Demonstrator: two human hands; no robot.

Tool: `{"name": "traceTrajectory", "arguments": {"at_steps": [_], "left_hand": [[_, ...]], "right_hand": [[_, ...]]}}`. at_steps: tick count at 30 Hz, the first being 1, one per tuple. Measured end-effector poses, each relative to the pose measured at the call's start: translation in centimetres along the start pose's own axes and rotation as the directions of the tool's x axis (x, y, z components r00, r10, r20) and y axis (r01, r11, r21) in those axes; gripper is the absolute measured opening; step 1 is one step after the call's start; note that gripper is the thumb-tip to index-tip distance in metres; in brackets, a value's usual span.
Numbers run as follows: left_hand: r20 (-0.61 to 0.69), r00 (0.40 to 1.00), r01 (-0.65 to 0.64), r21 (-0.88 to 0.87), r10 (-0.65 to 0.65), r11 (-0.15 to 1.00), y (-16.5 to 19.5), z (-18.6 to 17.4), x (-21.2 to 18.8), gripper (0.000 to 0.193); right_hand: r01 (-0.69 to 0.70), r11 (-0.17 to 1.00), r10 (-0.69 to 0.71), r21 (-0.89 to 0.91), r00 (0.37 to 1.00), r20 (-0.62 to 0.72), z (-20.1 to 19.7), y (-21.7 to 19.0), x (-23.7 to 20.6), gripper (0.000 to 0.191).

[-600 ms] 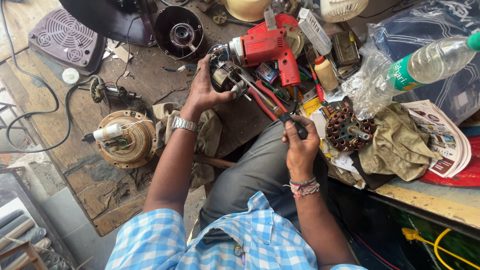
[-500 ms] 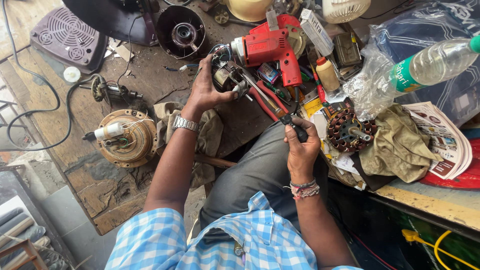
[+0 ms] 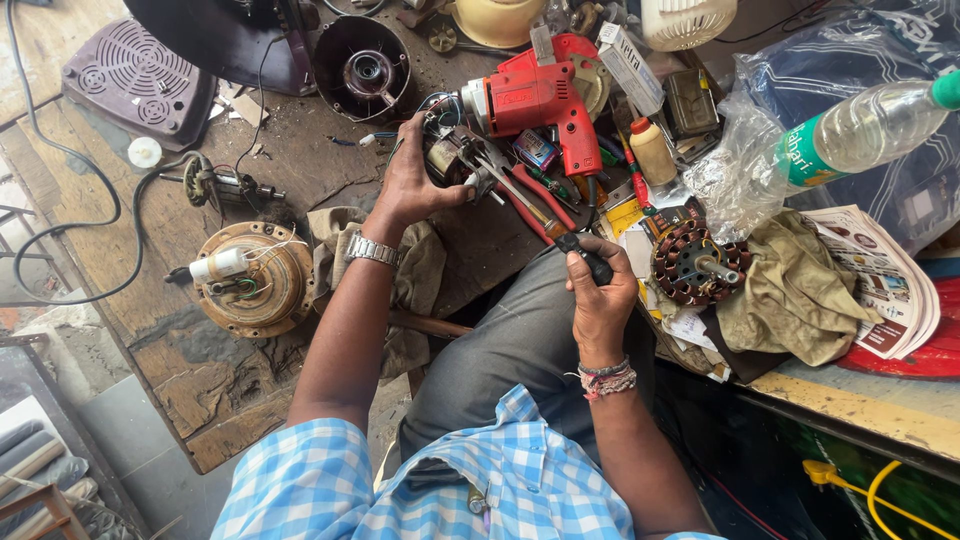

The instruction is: The person uses a screwdriver to adjust components on a small electric motor held in the left hand. They then use a power drill to tighten or loosen parts on the motor while seated at a cluttered workbench.

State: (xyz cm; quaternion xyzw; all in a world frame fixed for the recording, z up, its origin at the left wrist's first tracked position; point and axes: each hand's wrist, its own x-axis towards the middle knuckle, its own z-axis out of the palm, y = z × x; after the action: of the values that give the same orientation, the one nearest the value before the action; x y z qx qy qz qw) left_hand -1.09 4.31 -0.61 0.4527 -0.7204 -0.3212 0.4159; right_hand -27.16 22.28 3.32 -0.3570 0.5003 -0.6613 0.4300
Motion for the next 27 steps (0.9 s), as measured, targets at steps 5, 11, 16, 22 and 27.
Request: {"name": "traceTrajectory", "arguments": {"at_steps": [5, 11, 16, 22, 27], "left_hand": [[0.007, 1.0, 0.011, 0.001, -0.011, 1.0, 0.2, 0.1, -0.3, 0.115], [0.009, 1.0, 0.001, 0.003, -0.001, 1.0, 0.4, 0.1, -0.5, 0.116], [0.018, 0.999, 0.028, 0.001, -0.028, 1.0, 0.5, 0.4, -0.9, 0.116], [0.018, 1.0, 0.023, -0.001, -0.023, 1.0, 1.1, 0.5, -1.2, 0.116], [0.025, 0.999, 0.042, -0.011, -0.041, 0.999, 1.4, 0.8, -1.3, 0.117]], "right_hand": [[-0.021, 1.0, 0.021, -0.009, 1.0, 0.006, -0.2, 0.2, -0.2, 0.022], [-0.005, 0.999, 0.006, -0.048, 1.0, 0.019, -0.4, 0.1, -0.5, 0.021], [0.015, 0.998, -0.014, -0.063, 1.0, 0.019, -0.7, 0.3, -1.0, 0.021], [0.008, 0.998, -0.007, -0.064, 1.0, 0.022, -1.1, 0.1, -1.3, 0.02], [0.007, 0.998, -0.005, -0.067, 1.0, 0.026, -1.4, 0.1, -1.6, 0.02]]}}
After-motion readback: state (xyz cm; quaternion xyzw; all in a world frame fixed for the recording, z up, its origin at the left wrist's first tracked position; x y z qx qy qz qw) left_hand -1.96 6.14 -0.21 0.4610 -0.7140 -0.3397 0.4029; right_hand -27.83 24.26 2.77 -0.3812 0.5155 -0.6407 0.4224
